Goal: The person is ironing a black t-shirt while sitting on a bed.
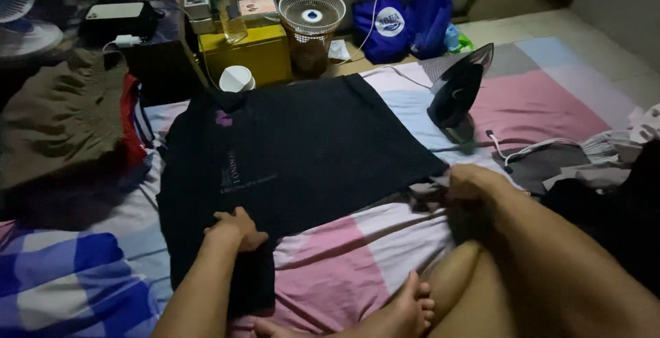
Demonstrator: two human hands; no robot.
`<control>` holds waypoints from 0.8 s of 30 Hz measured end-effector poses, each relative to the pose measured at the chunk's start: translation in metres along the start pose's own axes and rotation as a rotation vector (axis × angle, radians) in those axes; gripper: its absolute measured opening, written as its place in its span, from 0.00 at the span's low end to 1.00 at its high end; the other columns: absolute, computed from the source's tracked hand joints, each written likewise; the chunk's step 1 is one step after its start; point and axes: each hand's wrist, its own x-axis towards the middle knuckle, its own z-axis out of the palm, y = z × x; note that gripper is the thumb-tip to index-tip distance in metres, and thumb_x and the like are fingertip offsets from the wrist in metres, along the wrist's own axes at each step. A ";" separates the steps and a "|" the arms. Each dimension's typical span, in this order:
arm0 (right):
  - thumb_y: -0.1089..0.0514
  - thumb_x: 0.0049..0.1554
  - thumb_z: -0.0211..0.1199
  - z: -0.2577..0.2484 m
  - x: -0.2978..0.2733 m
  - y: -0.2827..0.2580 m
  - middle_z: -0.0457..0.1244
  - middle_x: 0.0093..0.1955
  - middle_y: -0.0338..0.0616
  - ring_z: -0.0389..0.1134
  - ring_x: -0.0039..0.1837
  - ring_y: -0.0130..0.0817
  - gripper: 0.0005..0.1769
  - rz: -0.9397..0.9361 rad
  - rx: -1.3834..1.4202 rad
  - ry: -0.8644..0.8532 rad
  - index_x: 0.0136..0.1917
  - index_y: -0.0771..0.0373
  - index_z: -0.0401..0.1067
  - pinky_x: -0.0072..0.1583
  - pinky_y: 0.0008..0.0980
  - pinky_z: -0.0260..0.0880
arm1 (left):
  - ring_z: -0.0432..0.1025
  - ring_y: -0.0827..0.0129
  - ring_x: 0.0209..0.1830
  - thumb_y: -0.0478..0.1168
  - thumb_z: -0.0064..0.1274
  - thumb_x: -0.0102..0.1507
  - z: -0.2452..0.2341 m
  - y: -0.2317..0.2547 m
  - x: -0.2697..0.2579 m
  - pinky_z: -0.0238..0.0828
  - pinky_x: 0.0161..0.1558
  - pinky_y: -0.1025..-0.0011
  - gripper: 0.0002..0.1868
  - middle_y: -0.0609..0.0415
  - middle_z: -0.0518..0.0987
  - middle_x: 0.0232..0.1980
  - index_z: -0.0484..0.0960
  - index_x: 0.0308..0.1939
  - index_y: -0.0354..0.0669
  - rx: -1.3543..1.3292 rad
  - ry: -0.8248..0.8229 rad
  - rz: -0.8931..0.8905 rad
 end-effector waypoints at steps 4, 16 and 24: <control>0.57 0.50 0.71 0.001 -0.051 0.011 0.75 0.50 0.47 0.75 0.46 0.42 0.10 -0.256 -0.430 -0.057 0.47 0.56 0.81 0.42 0.50 0.76 | 0.45 0.24 0.79 0.69 0.48 0.65 0.005 0.005 0.021 0.53 0.73 0.39 0.56 0.30 0.47 0.82 0.42 0.81 0.37 0.093 -0.150 -0.016; 0.51 0.55 0.65 0.040 -0.218 -0.045 0.73 0.49 0.49 0.71 0.45 0.41 0.18 -0.977 -1.779 -0.216 0.55 0.62 0.78 0.44 0.45 0.72 | 0.56 0.28 0.75 0.66 0.57 0.62 -0.005 -0.007 0.006 0.63 0.70 0.47 0.58 0.17 0.44 0.79 0.42 0.81 0.38 -0.030 -0.131 -0.017; 0.48 0.58 0.62 -0.052 -0.190 0.080 0.72 0.48 0.50 0.69 0.45 0.40 0.23 -1.393 -2.536 -0.357 0.60 0.65 0.76 0.45 0.42 0.70 | 0.63 0.38 0.74 0.65 0.59 0.60 -0.015 0.001 0.035 0.66 0.69 0.49 0.58 0.33 0.63 0.78 0.49 0.80 0.35 0.017 -0.103 -0.031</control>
